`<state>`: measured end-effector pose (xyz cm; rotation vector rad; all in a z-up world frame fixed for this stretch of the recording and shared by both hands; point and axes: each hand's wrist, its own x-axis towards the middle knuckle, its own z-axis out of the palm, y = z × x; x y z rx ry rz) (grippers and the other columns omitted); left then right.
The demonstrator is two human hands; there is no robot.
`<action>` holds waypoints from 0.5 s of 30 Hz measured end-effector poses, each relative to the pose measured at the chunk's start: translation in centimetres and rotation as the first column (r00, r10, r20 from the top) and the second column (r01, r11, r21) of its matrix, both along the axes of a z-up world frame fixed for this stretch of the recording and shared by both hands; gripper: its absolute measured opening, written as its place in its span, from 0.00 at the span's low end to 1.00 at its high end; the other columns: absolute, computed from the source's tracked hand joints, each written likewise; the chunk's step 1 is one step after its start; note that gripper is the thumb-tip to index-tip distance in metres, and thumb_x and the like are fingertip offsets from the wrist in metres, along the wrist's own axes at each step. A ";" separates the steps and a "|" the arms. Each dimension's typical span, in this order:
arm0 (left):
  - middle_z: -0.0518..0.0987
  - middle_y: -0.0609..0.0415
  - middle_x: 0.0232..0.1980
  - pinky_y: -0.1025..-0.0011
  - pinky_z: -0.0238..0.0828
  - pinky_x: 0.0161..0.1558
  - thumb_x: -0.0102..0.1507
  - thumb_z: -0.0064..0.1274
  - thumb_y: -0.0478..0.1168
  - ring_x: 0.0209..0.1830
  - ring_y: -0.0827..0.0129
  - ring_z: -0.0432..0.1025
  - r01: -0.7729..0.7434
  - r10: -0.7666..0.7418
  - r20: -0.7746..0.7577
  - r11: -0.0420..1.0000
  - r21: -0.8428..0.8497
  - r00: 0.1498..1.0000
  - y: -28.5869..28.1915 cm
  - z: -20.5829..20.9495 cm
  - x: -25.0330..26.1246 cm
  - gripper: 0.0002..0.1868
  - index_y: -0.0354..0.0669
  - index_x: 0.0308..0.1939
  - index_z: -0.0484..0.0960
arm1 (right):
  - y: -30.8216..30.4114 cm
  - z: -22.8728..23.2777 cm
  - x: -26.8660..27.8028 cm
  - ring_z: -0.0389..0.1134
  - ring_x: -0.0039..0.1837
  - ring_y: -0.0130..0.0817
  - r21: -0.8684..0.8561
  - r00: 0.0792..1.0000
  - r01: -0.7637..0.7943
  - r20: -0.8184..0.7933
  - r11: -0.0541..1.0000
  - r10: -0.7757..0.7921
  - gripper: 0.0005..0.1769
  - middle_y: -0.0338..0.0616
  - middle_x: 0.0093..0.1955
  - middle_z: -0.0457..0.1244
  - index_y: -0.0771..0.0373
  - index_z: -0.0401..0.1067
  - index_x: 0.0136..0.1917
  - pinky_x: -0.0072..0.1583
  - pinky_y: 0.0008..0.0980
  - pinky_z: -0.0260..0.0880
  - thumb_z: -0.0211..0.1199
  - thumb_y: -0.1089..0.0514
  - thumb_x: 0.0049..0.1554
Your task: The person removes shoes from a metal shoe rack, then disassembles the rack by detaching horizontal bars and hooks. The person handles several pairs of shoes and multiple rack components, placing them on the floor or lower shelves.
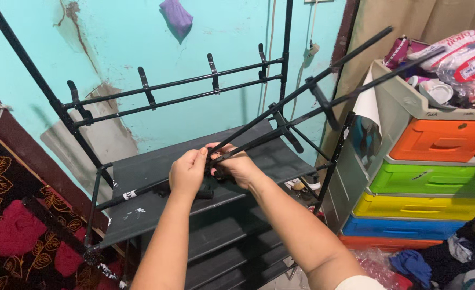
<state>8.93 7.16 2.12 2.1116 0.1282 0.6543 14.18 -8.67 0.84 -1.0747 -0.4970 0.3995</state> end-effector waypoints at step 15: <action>0.84 0.50 0.33 0.57 0.73 0.42 0.67 0.43 0.65 0.41 0.50 0.79 -0.216 0.215 0.022 0.972 0.093 0.976 -0.6 0.7 -0.5 0.25 0.56 0.40 0.88 | 0.7 -5.1 4.3 0.69 0.50 0.31 -0.272 0.930 0.313 0.284 0.910 -0.234 0.25 0.48 0.52 0.68 0.64 0.67 0.69 0.51 0.30 0.72 0.60 0.64 0.57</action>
